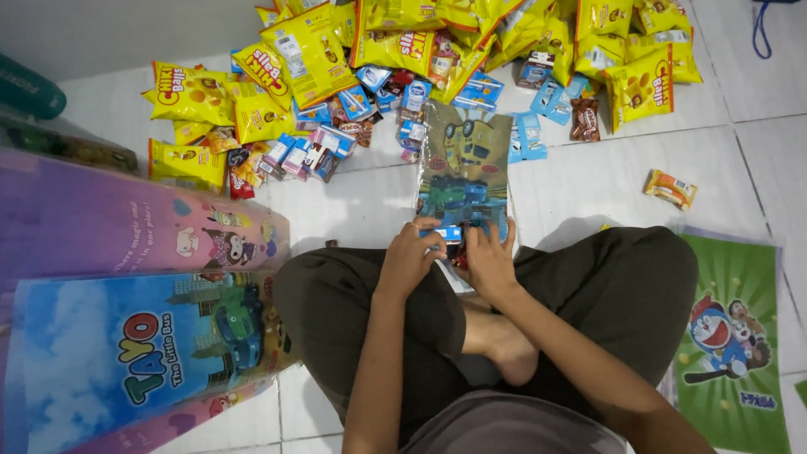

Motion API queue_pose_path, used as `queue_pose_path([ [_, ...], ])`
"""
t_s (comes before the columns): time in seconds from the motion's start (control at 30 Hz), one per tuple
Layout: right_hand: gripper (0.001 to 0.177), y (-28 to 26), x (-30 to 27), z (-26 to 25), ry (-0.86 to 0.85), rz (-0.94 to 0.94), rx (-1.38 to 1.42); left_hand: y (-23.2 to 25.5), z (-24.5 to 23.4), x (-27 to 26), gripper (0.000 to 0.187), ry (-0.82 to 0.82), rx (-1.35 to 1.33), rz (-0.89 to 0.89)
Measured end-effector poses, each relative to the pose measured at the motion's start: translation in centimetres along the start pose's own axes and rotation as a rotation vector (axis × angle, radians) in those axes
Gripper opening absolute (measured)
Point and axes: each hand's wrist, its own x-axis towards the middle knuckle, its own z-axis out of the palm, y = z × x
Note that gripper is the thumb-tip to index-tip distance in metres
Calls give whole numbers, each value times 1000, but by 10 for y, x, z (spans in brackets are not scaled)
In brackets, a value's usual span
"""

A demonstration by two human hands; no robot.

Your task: Packing small snack packets into a larger blue plastic bag while sitting on the floor.

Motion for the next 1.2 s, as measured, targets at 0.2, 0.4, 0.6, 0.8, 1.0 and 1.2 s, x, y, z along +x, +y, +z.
queue_pose_path([
  [0.2, 66, 15, 2, 8, 7, 3, -43, 17, -15, -2, 9, 26, -86, -53],
  [0.4, 22, 52, 24, 2, 173, -84, -127, 2, -4, 1, 13, 81, -172, -123],
  [0.6, 11, 63, 57, -4, 238, -158, -149, -2, 0, 3, 11, 150, -175, -155],
  [0.8, 9, 54, 74, -15, 202, -399, -195, 8, -7, 7, 9, 68, -123, -186],
  [1.0, 5, 46, 77, -36, 229, -314, -209, 20, -17, 12, 9, 42, -101, -239],
  [1.2, 10, 53, 78, -9, -75, -107, -161, 13, -9, 15, 15, 67, -91, -212],
])
